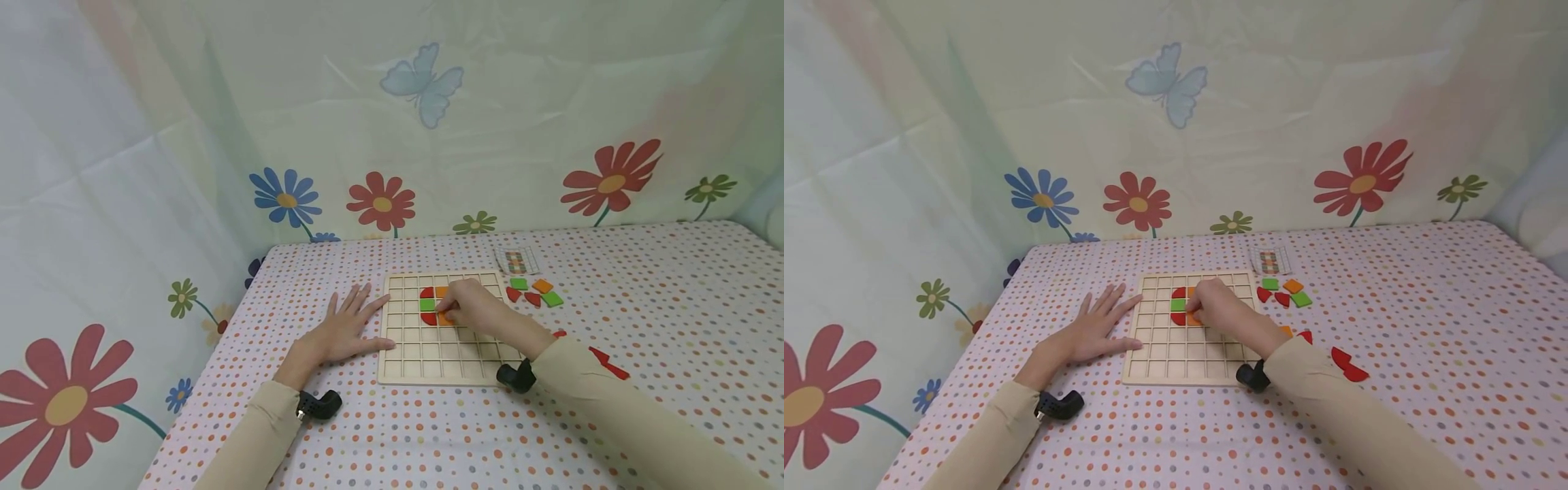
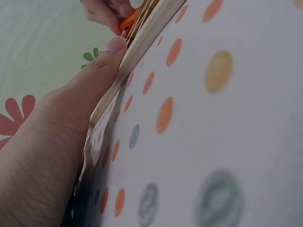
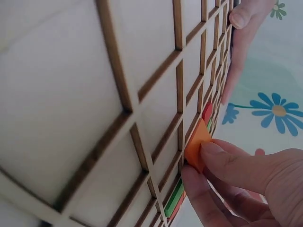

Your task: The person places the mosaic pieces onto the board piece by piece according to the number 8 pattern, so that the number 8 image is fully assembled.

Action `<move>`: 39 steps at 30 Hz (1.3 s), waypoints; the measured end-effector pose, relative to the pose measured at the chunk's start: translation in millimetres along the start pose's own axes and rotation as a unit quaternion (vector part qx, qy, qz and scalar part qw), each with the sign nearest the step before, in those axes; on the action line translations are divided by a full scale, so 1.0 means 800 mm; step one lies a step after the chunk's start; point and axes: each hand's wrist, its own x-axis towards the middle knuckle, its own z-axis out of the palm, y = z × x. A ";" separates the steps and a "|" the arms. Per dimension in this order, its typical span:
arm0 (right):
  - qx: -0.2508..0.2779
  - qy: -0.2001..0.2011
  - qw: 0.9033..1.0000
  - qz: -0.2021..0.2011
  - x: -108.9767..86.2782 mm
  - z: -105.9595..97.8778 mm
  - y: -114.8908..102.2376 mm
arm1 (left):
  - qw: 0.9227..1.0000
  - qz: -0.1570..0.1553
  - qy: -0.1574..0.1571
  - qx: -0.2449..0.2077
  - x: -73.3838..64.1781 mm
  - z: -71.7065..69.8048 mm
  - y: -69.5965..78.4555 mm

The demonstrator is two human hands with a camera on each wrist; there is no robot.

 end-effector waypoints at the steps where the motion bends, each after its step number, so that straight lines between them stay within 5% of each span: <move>1: -0.001 0.001 1.000 0.000 -0.001 0.000 -0.001 | 1.000 0.000 0.001 0.000 0.000 0.000 0.000; 14: -0.021 0.030 0.999 -0.021 -0.006 0.007 0.001 | 1.000 -0.003 0.002 0.005 0.000 0.001 0.000; 19: 0.017 0.005 1.000 -0.024 -0.019 -0.001 0.011 | 1.000 -0.004 0.001 0.006 0.000 0.003 0.000; 25: 0.068 0.010 0.997 -0.019 -0.057 -0.026 0.024 | 1.000 0.000 0.002 0.008 0.001 0.004 0.000; 39: -0.022 0.028 0.996 0.083 -0.148 -0.076 0.077 | 1.000 -0.007 0.000 0.000 -0.002 0.000 0.001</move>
